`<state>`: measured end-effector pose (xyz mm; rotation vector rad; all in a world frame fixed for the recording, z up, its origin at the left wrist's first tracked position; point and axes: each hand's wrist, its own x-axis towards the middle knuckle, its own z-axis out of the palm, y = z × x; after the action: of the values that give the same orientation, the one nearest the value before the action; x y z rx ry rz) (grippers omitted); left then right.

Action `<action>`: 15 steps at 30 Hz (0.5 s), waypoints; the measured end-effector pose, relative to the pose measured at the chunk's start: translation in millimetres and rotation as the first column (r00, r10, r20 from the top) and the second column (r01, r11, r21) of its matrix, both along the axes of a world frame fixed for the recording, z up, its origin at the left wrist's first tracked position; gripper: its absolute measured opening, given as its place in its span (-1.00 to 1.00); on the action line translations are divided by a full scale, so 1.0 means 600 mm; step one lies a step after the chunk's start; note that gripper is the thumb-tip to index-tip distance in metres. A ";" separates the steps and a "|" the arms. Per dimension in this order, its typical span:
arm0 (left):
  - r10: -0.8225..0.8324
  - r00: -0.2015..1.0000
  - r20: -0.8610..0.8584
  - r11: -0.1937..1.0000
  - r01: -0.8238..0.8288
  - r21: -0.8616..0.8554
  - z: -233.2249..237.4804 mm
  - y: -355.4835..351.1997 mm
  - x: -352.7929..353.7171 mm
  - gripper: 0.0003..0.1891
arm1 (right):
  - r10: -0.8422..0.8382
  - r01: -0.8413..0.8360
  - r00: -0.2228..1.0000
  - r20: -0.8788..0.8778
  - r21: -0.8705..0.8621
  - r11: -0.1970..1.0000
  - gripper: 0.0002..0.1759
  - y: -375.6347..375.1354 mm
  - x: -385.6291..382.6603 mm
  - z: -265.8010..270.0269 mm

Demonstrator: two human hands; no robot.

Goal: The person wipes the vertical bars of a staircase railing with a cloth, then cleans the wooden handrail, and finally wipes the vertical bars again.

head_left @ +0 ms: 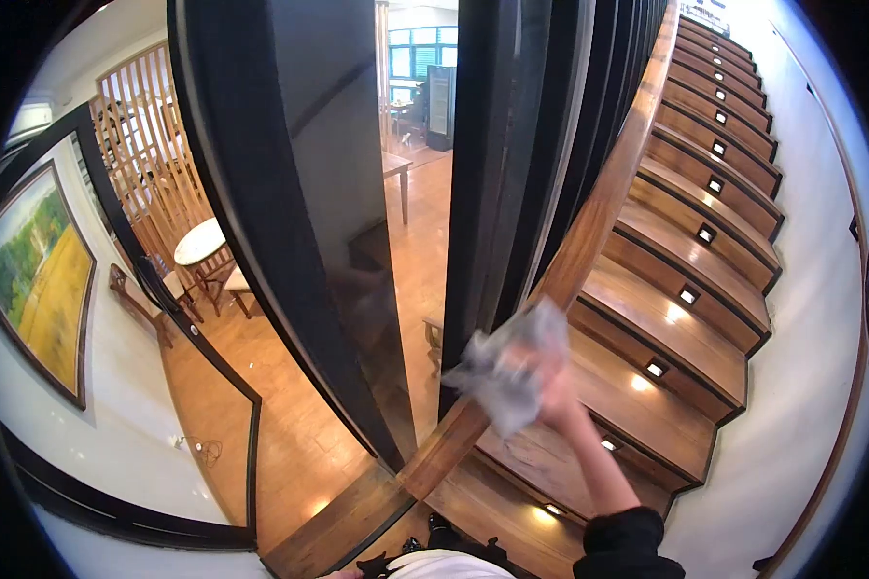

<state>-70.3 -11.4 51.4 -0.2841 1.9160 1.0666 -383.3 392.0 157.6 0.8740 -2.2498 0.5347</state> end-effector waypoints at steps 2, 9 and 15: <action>0.069 0.997 0.023 0.997 -0.070 0.041 0.035 0.004 -0.007 -0.51 | -0.236 0.166 0.928 -0.288 -0.249 0.954 -0.53 0.018 -0.073 0.060; 0.352 0.923 0.156 0.917 -0.373 0.138 -0.035 -0.013 0.028 -0.58 | -0.017 -0.370 0.922 -0.386 -0.894 0.255 -0.47 -0.119 -0.073 0.383; 0.420 0.869 0.263 0.872 -0.466 0.148 -0.006 -0.007 0.020 -0.69 | 0.206 -0.495 0.844 -0.495 -0.570 0.656 -0.60 -0.190 -0.136 0.642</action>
<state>-58.5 -15.6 48.0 -0.7247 1.5542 1.4594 -464.7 277.9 542.9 0.9176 -1.3245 1.1726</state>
